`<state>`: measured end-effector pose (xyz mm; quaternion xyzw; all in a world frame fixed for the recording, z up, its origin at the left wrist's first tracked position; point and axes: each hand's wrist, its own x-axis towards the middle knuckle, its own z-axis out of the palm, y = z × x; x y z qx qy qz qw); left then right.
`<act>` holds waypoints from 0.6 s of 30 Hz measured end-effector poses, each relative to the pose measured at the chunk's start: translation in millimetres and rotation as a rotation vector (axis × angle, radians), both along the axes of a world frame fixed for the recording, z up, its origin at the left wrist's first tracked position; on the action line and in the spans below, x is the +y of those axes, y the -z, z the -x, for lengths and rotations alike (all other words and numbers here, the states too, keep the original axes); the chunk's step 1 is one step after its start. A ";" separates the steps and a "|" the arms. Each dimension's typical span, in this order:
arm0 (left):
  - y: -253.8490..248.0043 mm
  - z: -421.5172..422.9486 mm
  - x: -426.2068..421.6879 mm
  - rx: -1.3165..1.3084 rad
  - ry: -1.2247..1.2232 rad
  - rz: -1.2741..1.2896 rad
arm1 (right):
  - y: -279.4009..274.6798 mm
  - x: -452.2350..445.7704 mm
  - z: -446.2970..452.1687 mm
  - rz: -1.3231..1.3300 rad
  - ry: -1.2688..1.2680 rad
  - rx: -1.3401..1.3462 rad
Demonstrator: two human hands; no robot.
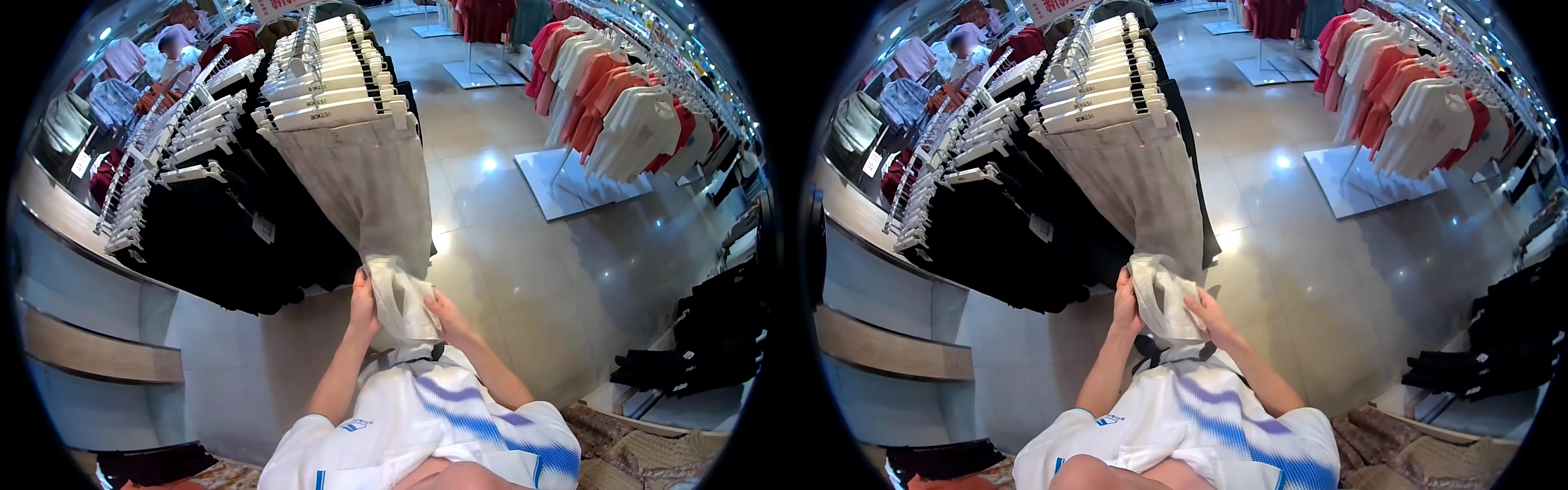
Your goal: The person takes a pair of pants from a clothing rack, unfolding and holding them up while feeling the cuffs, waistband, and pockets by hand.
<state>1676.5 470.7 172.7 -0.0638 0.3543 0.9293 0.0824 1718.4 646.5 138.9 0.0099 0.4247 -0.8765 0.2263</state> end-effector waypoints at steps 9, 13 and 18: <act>-14.7 -4.0 -4.7 -0.003 -0.058 -0.056 | 7.2 21.9 9.4 -0.278 -0.045 -0.043; 5.8 -4.6 -7.3 -0.080 0.021 -0.186 | -16.4 1.7 9.7 -0.158 0.061 0.040; 12.0 -21.2 -3.2 -0.351 0.259 -0.223 | -10.1 -13.3 20.8 -0.362 0.138 0.266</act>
